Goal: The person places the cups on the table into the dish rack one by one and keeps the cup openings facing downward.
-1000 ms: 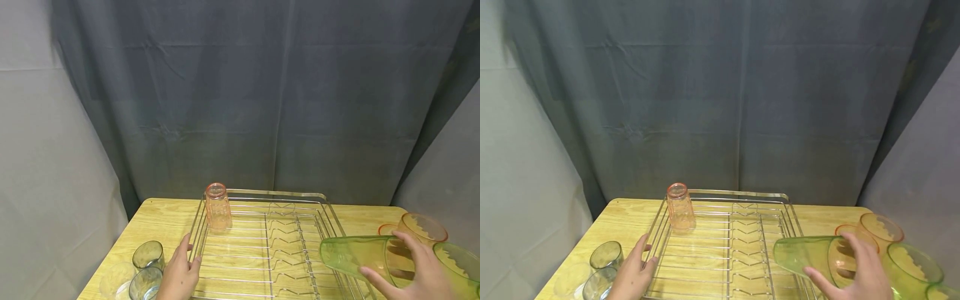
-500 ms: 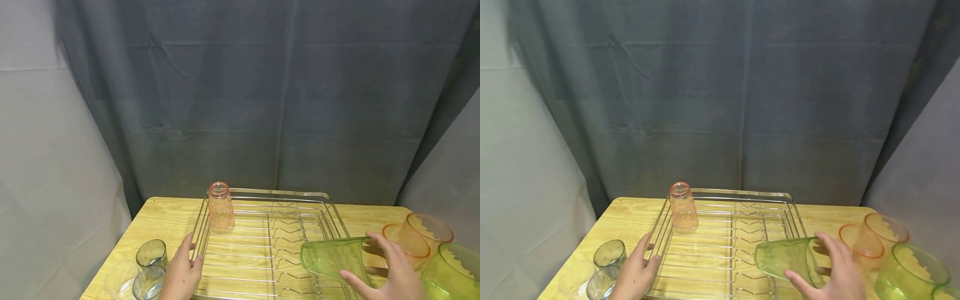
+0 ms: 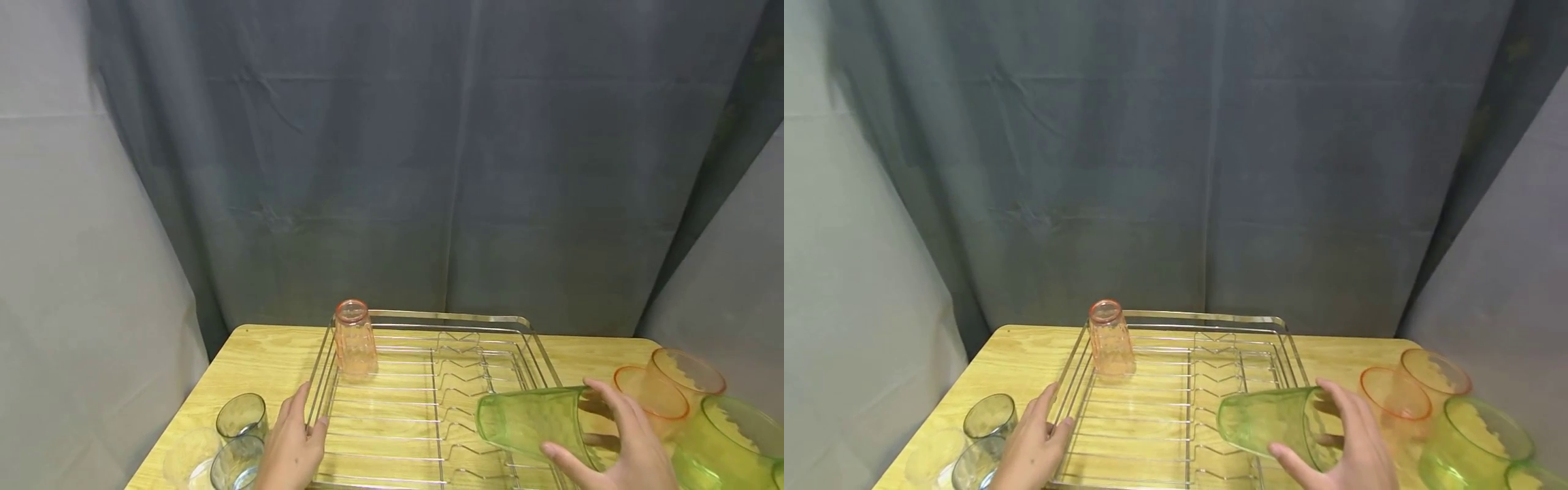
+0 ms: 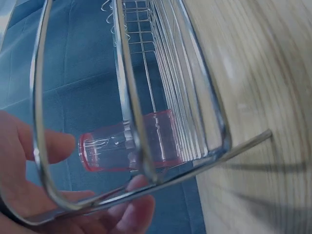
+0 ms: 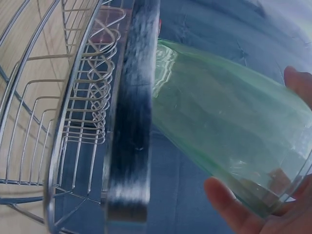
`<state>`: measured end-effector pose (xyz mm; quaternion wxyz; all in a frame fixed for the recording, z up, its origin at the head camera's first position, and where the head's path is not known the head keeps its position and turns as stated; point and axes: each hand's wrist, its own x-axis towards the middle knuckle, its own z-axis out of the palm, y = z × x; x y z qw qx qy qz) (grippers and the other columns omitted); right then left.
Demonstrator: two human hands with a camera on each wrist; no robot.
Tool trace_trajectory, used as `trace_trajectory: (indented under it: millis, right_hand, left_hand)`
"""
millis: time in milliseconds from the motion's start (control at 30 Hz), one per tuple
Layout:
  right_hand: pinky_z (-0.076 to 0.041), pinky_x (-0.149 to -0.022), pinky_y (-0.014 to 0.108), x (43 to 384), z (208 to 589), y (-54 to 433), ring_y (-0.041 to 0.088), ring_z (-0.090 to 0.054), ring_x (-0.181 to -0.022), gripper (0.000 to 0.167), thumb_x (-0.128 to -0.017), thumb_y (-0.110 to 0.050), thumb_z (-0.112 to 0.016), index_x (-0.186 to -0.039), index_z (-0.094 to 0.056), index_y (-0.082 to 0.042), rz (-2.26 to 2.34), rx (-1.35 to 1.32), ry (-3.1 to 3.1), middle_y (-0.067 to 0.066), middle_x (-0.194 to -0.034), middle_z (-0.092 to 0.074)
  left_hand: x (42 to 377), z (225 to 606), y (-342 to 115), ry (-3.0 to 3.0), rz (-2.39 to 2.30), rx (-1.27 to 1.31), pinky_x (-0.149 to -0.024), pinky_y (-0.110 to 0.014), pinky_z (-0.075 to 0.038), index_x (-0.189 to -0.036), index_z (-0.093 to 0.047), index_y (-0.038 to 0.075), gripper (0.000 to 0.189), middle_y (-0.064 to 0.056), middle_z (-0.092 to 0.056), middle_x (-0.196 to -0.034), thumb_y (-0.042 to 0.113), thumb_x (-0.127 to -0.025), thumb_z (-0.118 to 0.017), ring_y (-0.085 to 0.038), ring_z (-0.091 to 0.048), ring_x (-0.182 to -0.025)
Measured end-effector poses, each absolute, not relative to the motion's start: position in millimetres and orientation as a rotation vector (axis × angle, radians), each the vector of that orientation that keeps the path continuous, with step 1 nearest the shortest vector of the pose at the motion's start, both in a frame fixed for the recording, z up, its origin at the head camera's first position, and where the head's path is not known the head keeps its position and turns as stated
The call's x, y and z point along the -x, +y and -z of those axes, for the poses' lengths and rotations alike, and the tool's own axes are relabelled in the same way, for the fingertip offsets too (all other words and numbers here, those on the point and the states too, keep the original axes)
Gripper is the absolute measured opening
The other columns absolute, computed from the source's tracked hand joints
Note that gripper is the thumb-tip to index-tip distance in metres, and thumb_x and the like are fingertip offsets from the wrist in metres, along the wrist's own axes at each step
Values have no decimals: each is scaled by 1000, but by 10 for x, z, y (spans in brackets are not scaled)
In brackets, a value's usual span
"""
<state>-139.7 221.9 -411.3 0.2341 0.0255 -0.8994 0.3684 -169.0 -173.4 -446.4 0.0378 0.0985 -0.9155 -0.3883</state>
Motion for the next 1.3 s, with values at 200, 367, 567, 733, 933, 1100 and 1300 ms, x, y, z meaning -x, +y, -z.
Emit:
trace_trajectory:
  millis: [200, 367, 567, 733, 933, 1100, 1300]
  right_hand:
    - [-56, -59, 20, 1383, 4058, 2186, -29, -31, -96, 91, -66, -24, -93, -140, -45, -4, -1017, -115, -2461, 17, -121, -52]
    - [-53, -59, 13, 1352, 4057, 2109, -25, -36, -99, 92, -60, -13, -95, -137, -47, -3, -1048, -214, -2393, 9, -119, -52]
    - [-49, -64, 6, 1320, 4099, 1991, -18, -44, -102, 96, -54, -3, -95, -138, -50, -8, -1127, -260, -2289, -22, -116, -44]
    - [-51, -65, 8, 1333, 4093, 1905, -19, -44, -104, 100, -52, -5, -96, -140, -49, -9, -1116, -362, -2288, -27, -118, -44]
    - [-52, -64, 10, 1368, 4087, 1837, -19, -45, -104, 102, -50, -7, -97, -140, -49, -9, -1099, -408, -2274, -18, -120, -48]
    - [-56, -64, 20, 1364, 4108, 1838, -21, -42, -104, 98, -58, -11, -95, -143, -45, -13, -1113, -374, -2361, 0, -123, -51]
    - [-55, -69, 23, 1377, 4165, 1817, -19, -43, -108, 91, -72, -16, -86, -148, -38, -24, -1184, -357, -2471, -2, -134, -49]
  left_hand:
    - [1605, 4372, -1684, -2808, 958, -268, -93, -63, -47, -149, -40, 3, 63, -26, -39, -149, 24, -94, -63, -46, -49, -127]
    - [1455, 4127, -1579, -2627, 995, -136, -94, -58, -49, -141, -51, 9, 51, -15, -46, -147, 18, -93, -65, -38, -52, -127]
    - [1315, 3991, -1394, -2416, 994, 287, -84, -34, -56, -133, -59, 18, 52, 1, -57, -138, 10, -84, -75, -21, -60, -119]
    - [1312, 4044, -1279, -2322, 865, 567, -88, -37, -56, -133, -59, 17, 59, 7, -57, -137, 13, -77, -80, -19, -60, -121]
    - [1337, 4078, -1230, -2421, 856, 683, -89, -39, -54, -133, -59, 23, 58, 11, -58, -135, 21, -79, -80, -15, -58, -119]
    - [1384, 4129, -1207, -2374, 755, 863, -90, -37, -54, -135, -57, 16, 59, 2, -61, -133, 33, -83, -78, -17, -59, -116]
    - [1383, 4138, -1121, -2454, 754, 901, -92, -39, -55, -142, -49, 12, 72, -2, -60, -136, 50, -85, -73, -19, -59, -117]
